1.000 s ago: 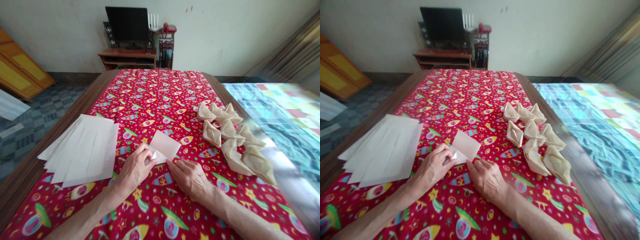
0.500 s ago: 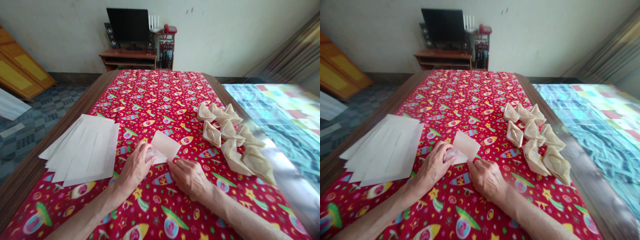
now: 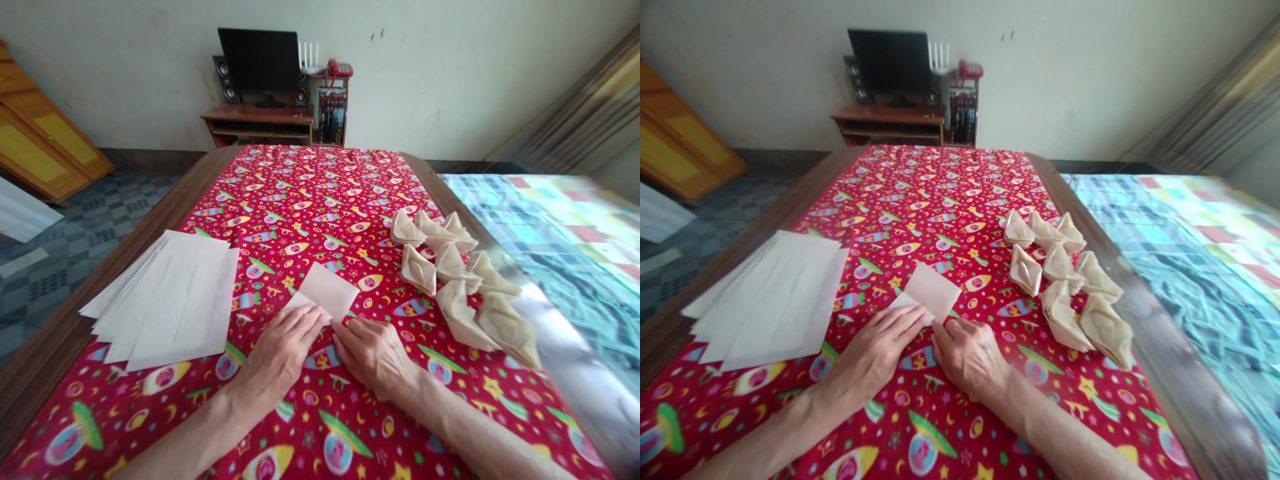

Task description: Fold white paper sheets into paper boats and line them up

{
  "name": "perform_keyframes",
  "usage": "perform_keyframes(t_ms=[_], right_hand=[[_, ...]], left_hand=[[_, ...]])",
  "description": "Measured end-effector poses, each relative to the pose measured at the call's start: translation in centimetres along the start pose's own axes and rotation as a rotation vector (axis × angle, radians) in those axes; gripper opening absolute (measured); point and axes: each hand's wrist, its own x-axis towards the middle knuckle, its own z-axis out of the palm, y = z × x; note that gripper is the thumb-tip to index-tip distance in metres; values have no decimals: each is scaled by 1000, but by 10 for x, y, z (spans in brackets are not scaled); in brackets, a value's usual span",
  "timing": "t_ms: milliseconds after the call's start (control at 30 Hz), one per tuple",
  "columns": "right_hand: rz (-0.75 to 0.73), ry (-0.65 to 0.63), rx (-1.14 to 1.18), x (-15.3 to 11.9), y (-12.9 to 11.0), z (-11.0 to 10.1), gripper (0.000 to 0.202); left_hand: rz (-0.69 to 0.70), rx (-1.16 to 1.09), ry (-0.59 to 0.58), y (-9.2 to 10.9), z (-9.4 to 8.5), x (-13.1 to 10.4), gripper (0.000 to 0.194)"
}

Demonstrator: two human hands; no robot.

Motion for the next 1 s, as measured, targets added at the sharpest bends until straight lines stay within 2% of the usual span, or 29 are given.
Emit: perform_keyframes(t_ms=[133, 267, 500, 667, 800, 900, 1000], right_hand=[[30, -58, -12, 1, -2, -2, 21], [44, -82, -21, 3, -3, -3, 22], [23, -59, -37, 5, -3, -3, 22], [27, -59, -52, 4, -2, -2, 22], [26, -44, -48, 2, -1, 0, 23], [33, -38, -37, 2, -2, 2, 23], [33, -41, -17, 1, -2, 3, 22]], left_hand=[[21, -4, -52, 0, 4, -5, 55], [11, 22, -138, -4, -1, -10, 62], [-9, 86, -143, -7, -12, -24, 65], [-33, 136, -90, -16, -15, -42, 68], [-29, 158, -53, -23, -14, -54, 62], [-31, 150, 24, -20, -15, -51, 52], [4, 140, 80, -12, -18, -36, 46]])
